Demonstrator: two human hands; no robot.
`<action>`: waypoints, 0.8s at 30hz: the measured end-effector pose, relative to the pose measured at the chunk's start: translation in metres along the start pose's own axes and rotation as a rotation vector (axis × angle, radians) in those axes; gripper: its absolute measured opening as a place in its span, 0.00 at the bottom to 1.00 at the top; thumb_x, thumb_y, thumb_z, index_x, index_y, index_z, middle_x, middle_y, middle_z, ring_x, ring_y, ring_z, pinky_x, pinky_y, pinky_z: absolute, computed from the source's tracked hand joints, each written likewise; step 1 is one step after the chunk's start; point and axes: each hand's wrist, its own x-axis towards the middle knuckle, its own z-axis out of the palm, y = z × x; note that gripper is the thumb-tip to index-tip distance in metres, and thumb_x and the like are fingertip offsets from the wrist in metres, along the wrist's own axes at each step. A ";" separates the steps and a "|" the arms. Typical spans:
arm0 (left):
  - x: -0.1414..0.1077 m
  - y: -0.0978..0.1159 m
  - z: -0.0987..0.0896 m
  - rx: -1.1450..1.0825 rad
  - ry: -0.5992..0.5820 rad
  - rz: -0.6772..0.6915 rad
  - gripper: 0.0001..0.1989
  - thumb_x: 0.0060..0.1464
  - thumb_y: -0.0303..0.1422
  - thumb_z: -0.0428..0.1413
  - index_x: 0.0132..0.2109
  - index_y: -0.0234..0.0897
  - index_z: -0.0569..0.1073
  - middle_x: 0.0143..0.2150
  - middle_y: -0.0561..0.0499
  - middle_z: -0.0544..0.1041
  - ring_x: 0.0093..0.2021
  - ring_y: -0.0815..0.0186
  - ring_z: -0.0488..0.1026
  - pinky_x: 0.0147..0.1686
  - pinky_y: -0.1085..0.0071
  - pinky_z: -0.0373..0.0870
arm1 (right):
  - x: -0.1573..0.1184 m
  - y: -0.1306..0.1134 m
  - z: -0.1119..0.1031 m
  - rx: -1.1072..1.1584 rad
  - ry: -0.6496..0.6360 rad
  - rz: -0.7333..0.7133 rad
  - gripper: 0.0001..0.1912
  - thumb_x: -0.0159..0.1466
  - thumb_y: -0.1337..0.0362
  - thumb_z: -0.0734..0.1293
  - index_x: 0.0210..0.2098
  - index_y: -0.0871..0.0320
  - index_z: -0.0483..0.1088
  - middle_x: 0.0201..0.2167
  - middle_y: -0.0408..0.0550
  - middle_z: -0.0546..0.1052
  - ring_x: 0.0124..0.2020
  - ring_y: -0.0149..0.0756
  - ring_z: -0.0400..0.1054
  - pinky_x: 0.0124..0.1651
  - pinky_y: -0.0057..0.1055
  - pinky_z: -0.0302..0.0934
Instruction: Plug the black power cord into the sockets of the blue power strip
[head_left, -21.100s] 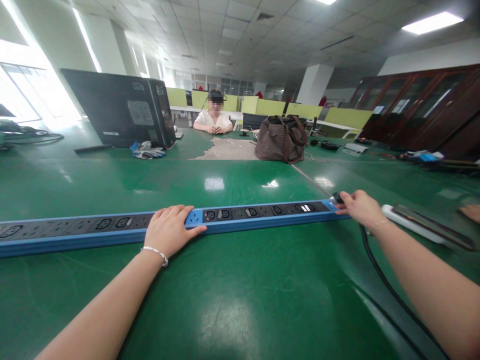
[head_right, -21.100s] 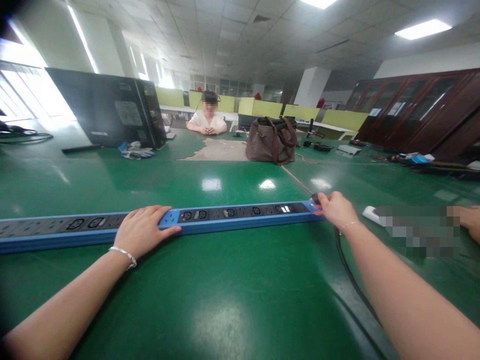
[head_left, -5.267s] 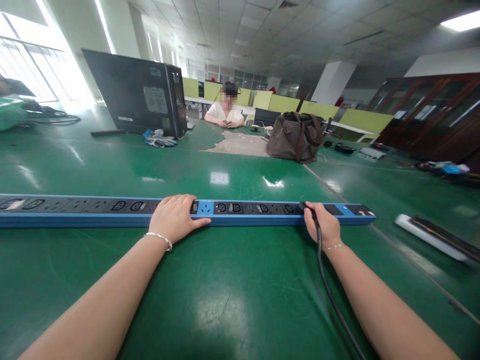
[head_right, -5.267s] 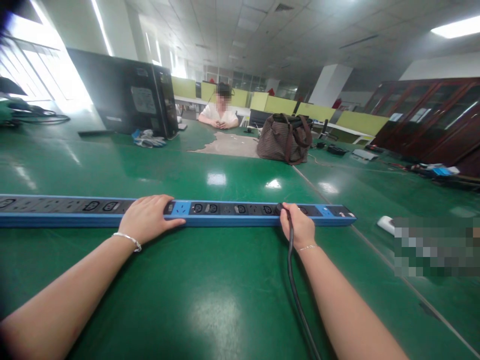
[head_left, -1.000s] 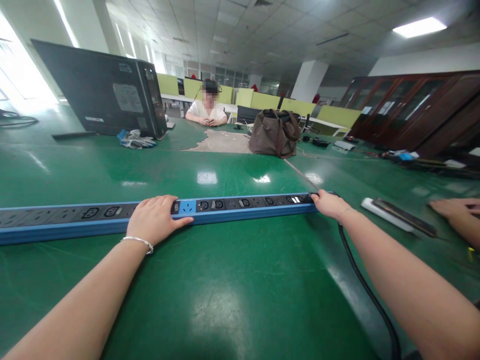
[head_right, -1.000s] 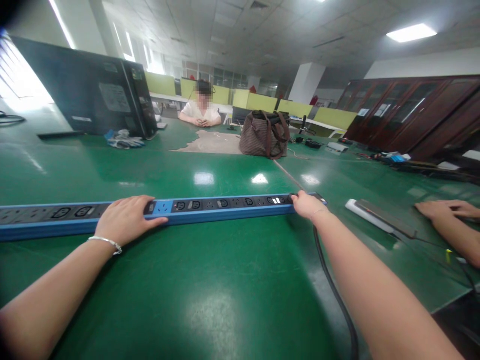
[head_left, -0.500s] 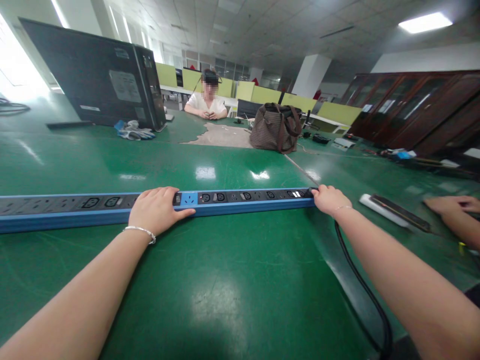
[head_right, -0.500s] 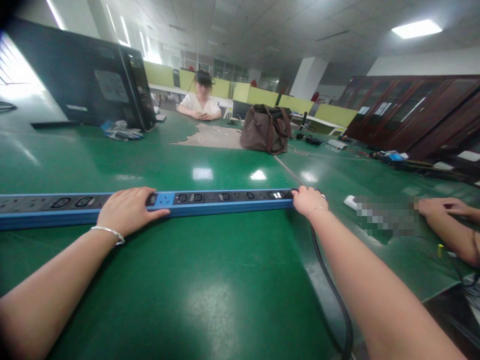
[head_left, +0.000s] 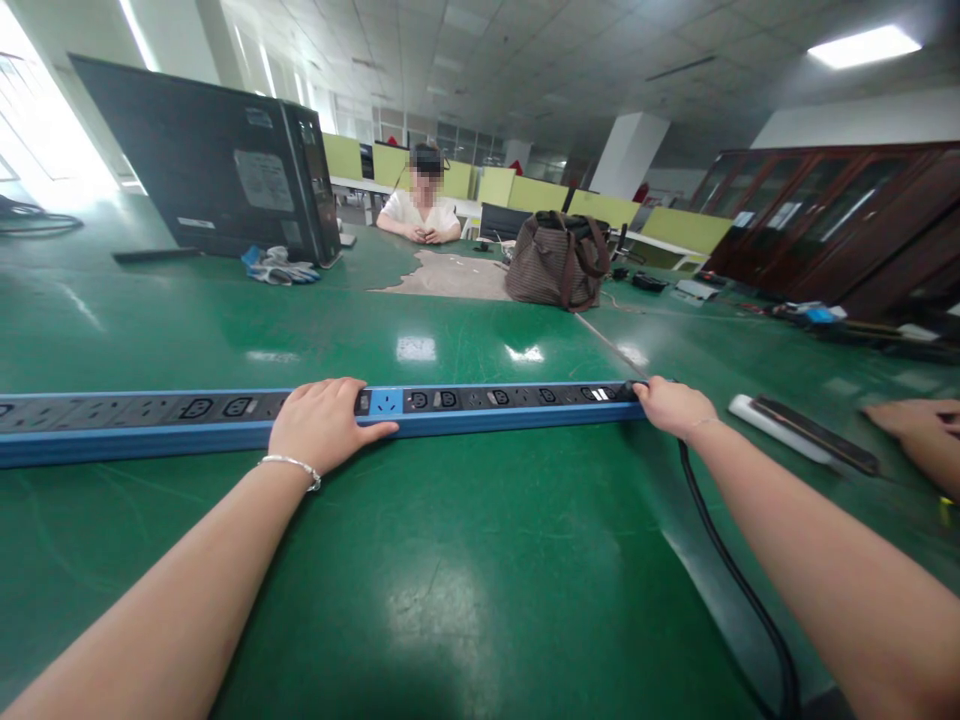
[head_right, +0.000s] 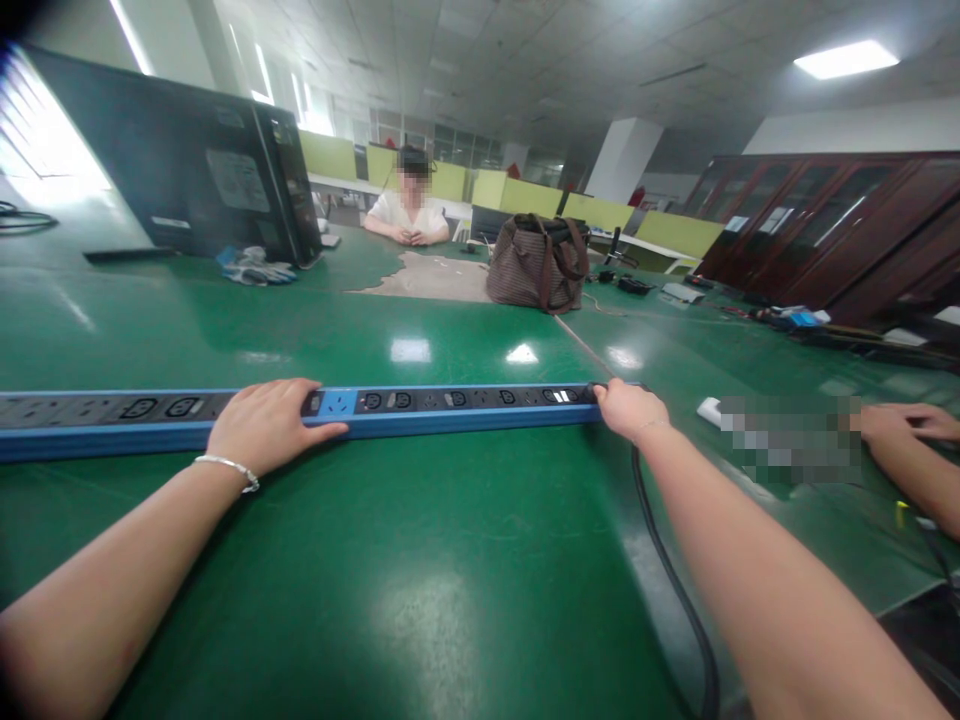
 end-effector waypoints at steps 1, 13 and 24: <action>0.000 0.000 0.000 0.005 -0.002 -0.001 0.38 0.46 0.60 0.48 0.51 0.31 0.69 0.46 0.37 0.76 0.49 0.49 0.71 0.49 0.56 0.62 | 0.001 0.000 0.000 -0.008 -0.001 -0.008 0.27 0.66 0.52 0.48 0.46 0.66 0.68 0.43 0.67 0.75 0.45 0.51 0.71 0.46 0.42 0.62; 0.000 0.000 0.001 0.001 0.002 -0.010 0.38 0.45 0.60 0.49 0.51 0.31 0.69 0.46 0.37 0.76 0.50 0.48 0.71 0.50 0.55 0.62 | 0.007 0.039 0.007 0.533 -0.079 0.091 0.19 0.67 0.57 0.47 0.48 0.62 0.59 0.40 0.56 0.76 0.28 0.32 0.73 0.29 0.27 0.64; 0.000 0.000 0.000 0.013 -0.008 -0.004 0.38 0.46 0.60 0.48 0.51 0.31 0.69 0.46 0.36 0.76 0.49 0.48 0.71 0.50 0.54 0.63 | 0.015 0.052 0.009 0.247 0.031 0.105 0.23 0.66 0.54 0.49 0.43 0.62 0.67 0.45 0.65 0.73 0.47 0.49 0.68 0.43 0.35 0.59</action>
